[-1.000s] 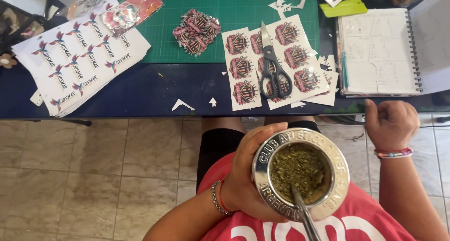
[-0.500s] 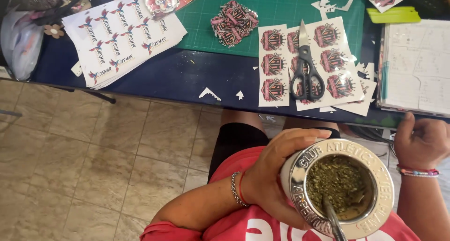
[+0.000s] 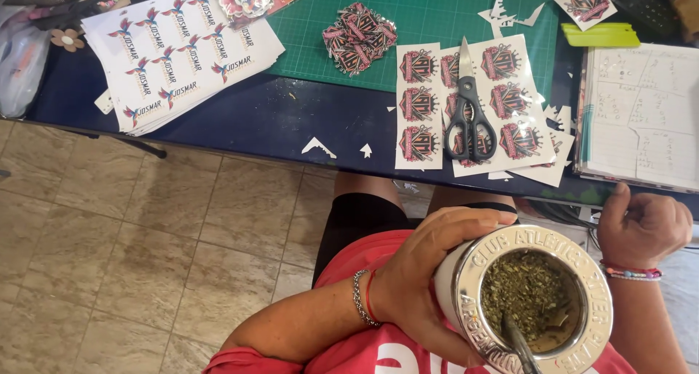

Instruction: The person sits at a table and uses scissors to cut out individual stickers from a sheet. They also handle a traditional mate gourd, stirring the contents with a metal straw and taking sips between cutting tasks.

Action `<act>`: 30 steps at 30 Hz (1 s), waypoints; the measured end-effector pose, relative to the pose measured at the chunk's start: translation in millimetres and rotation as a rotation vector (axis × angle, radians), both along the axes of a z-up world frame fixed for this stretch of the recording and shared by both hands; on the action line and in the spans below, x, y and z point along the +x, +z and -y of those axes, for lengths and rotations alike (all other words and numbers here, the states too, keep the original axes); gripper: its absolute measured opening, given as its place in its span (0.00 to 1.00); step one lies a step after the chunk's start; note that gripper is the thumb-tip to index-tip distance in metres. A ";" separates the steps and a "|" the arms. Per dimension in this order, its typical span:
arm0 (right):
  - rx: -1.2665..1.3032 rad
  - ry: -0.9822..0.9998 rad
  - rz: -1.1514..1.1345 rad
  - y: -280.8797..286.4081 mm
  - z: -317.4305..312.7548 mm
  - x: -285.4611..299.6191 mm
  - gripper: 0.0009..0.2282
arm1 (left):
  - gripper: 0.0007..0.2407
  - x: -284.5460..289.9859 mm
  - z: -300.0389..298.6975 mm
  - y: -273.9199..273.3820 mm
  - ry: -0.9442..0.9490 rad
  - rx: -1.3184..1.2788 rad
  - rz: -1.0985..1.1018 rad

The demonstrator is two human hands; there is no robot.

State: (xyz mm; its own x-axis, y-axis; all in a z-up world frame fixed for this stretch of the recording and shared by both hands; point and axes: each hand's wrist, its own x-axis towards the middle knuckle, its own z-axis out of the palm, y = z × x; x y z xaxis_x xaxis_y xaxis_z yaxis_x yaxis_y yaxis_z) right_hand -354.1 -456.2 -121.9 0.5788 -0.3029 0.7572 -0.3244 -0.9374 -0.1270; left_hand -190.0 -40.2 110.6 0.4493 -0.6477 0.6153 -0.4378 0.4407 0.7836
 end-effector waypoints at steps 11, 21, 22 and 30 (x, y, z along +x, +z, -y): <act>0.002 0.013 0.036 7.1 -8.4 3.5 0.23 | 0.41 1.0 0.8 -3.1 -0.004 -0.003 0.001; 0.004 -0.006 0.003 30.9 -25.3 11.1 0.20 | 0.39 14.7 4.2 2.1 0.010 -0.106 -0.031; 0.016 0.026 0.027 33.9 -27.0 15.1 0.20 | 0.39 18.7 4.0 3.0 0.055 -0.107 -0.019; 0.233 0.011 -0.012 78.0 -56.2 29.0 0.19 | 0.42 71.2 -21.7 -24.9 0.211 -0.101 -0.270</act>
